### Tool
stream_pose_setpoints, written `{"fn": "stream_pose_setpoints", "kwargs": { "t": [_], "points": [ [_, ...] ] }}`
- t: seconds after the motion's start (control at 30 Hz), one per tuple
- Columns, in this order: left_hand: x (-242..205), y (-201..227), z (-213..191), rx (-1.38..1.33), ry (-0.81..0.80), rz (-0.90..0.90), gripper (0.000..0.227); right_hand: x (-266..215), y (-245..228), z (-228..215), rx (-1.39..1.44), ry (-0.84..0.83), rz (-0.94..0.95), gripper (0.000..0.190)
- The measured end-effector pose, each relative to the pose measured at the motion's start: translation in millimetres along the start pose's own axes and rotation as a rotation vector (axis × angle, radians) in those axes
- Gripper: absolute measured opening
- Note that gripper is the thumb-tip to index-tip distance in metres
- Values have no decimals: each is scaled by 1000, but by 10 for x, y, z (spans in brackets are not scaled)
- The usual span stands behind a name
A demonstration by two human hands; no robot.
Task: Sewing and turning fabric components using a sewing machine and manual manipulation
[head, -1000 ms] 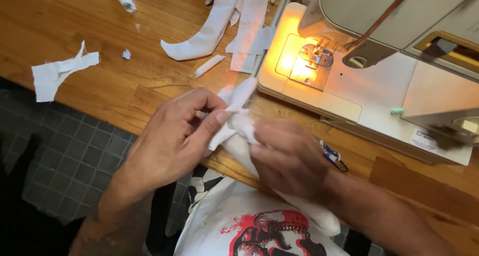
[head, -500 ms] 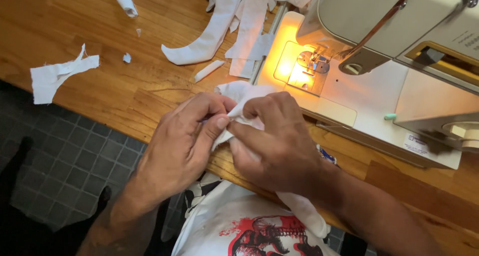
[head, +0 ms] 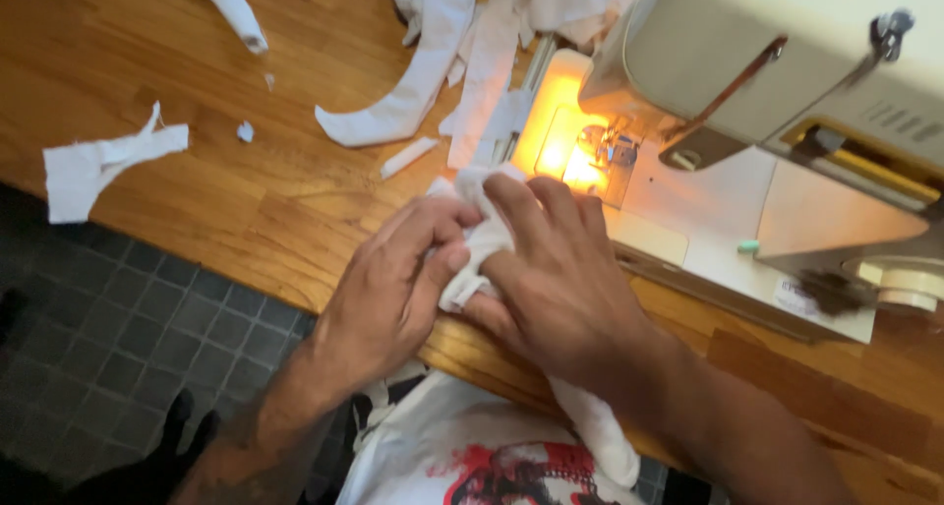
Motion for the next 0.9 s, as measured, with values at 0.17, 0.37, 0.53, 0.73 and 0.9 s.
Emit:
{"fn": "stream_pose_setpoints", "kwargs": {
  "t": [0.17,0.37,0.53,0.73,0.9],
  "points": [
    [-14,-127,-4,-32,-7,-35,23,-118,-189,-105,120,284,-83,40],
    [337,-165,-231,37,-160,37,29,-78,-108,179,68,275,102,39],
    [1378,-1210,-607,489,61,-98,38,3,-205,274,77,226,116,37],
    [2710,-2295,-366,791,74,-418,45,91,-270,250,39,257,96,24],
    [3007,-2821,-503,668,29,-522,19,64,-155,263,118,283,86,25]
  ]
}}
Point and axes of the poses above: each hand's wrist, its own x-axis towards the middle knuckle, its own z-axis out of the palm, y = z × x, the point moved 6 cm from there along x, towards the middle knuckle, and after that the axes turned 12 degrees about -y, right-handed, at the moved point
